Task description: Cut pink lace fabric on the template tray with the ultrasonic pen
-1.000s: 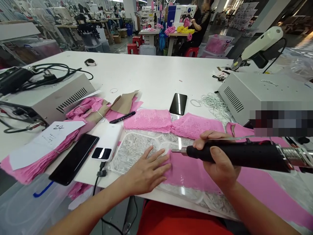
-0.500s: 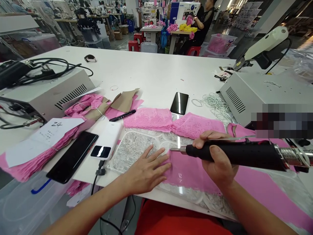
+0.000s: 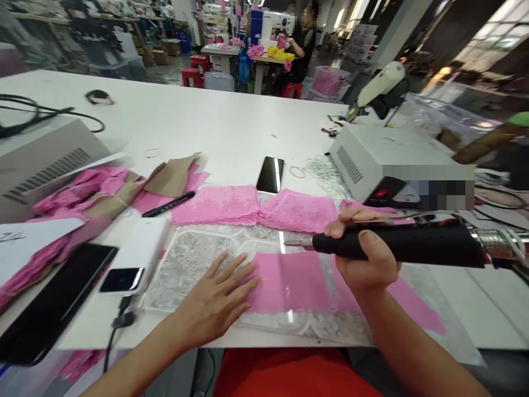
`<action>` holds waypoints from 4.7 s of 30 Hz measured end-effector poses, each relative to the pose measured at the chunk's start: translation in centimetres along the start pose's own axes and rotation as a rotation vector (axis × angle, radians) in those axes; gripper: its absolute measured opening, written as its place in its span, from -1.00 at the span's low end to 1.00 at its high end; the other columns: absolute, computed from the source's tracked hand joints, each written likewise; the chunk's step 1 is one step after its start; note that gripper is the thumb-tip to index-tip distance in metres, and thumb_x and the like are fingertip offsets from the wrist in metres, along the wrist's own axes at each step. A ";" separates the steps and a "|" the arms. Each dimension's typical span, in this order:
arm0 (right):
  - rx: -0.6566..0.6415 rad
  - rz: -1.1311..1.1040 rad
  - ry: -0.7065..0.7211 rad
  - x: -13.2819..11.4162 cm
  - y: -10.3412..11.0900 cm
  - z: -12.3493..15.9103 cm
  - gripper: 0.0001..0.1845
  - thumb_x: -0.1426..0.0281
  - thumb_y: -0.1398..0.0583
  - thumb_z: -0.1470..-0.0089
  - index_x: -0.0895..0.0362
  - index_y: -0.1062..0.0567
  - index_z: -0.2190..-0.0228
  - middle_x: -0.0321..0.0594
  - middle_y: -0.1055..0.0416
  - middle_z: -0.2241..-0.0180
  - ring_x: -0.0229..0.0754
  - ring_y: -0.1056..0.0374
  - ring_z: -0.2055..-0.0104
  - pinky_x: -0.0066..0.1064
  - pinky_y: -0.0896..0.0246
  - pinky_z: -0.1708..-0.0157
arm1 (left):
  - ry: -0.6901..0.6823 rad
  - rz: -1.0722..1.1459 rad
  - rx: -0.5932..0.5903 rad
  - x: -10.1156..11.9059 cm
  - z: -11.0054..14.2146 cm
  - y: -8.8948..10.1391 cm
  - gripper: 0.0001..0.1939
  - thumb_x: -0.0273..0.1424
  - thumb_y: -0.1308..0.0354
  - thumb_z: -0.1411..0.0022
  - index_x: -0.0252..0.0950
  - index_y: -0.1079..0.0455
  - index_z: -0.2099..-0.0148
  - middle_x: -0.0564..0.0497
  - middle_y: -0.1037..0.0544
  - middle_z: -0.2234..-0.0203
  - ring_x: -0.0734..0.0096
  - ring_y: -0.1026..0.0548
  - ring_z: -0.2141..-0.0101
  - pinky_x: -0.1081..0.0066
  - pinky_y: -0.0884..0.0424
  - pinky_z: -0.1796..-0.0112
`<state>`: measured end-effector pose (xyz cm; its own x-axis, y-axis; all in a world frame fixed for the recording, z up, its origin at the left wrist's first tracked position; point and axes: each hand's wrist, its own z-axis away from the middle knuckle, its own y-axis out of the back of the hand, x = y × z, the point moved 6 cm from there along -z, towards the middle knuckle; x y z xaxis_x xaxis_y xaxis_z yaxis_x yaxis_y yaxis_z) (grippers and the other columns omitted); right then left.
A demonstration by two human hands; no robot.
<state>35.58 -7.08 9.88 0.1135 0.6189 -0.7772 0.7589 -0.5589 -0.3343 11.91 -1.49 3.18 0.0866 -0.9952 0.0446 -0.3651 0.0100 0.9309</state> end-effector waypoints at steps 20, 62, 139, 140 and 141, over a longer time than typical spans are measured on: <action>0.181 0.118 0.021 -1.1 6.9 -0.1 -0.89 0.39 -0.17 0.10 0.12 -0.44 0.42 -0.27 -0.35 0.41 -0.29 -0.30 0.57 -0.34 -0.30 0.52 | -0.033 -0.004 -0.020 -0.7 0.3 -0.5 -0.51 -0.46 0.01 -0.37 -0.19 -0.18 -0.31 0.00 -0.28 -0.26 0.15 -0.07 -0.32 0.05 0.03 -0.30; -0.033 0.030 -0.041 -2.3 7.3 1.0 -0.90 0.36 -0.25 0.00 0.11 -0.48 0.38 -0.27 -0.37 0.44 -0.29 -0.33 0.55 -0.38 -0.34 0.55 | -0.062 0.036 -0.040 -0.6 -0.3 0.3 -0.53 -0.46 -0.02 -0.35 -0.26 -0.22 -0.28 -0.06 -0.32 -0.23 0.09 -0.09 -0.31 0.08 -0.06 -0.27; -0.024 0.069 -0.109 -0.2 1.9 0.9 -0.91 0.36 -0.22 0.03 0.08 -0.43 0.40 -0.29 -0.33 0.38 -0.30 -0.30 0.51 -0.30 -0.33 0.45 | -0.003 0.078 -0.006 0.5 1.5 1.1 -0.57 -0.40 -0.05 -0.37 -0.26 -0.23 -0.26 -0.06 -0.38 -0.19 0.15 -0.05 -0.32 0.05 -0.07 -0.28; -0.030 0.063 -0.115 -0.1 1.5 1.0 -0.91 0.35 -0.22 0.03 0.08 -0.43 0.39 -0.29 -0.33 0.38 -0.30 -0.30 0.51 -0.30 -0.33 0.44 | -0.005 0.078 -0.011 0.6 1.5 1.2 -0.56 -0.41 -0.05 -0.36 -0.26 -0.23 -0.27 -0.06 -0.37 -0.19 0.15 -0.05 -0.32 0.04 -0.06 -0.28; -0.037 0.059 -0.120 0.1 1.2 1.0 -0.90 0.35 -0.22 0.03 0.07 -0.43 0.39 -0.28 -0.34 0.38 -0.29 -0.31 0.51 -0.30 -0.34 0.43 | -0.006 0.076 -0.015 0.6 1.6 1.2 -0.55 -0.41 -0.06 -0.36 -0.26 -0.23 -0.27 -0.06 -0.37 -0.19 0.14 -0.05 -0.32 0.04 -0.06 -0.28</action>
<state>35.81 -8.26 8.86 0.0825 0.5141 -0.8538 0.7764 -0.5703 -0.2683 10.07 -2.22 3.75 0.0538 -0.9921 0.1130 -0.3560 0.0867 0.9304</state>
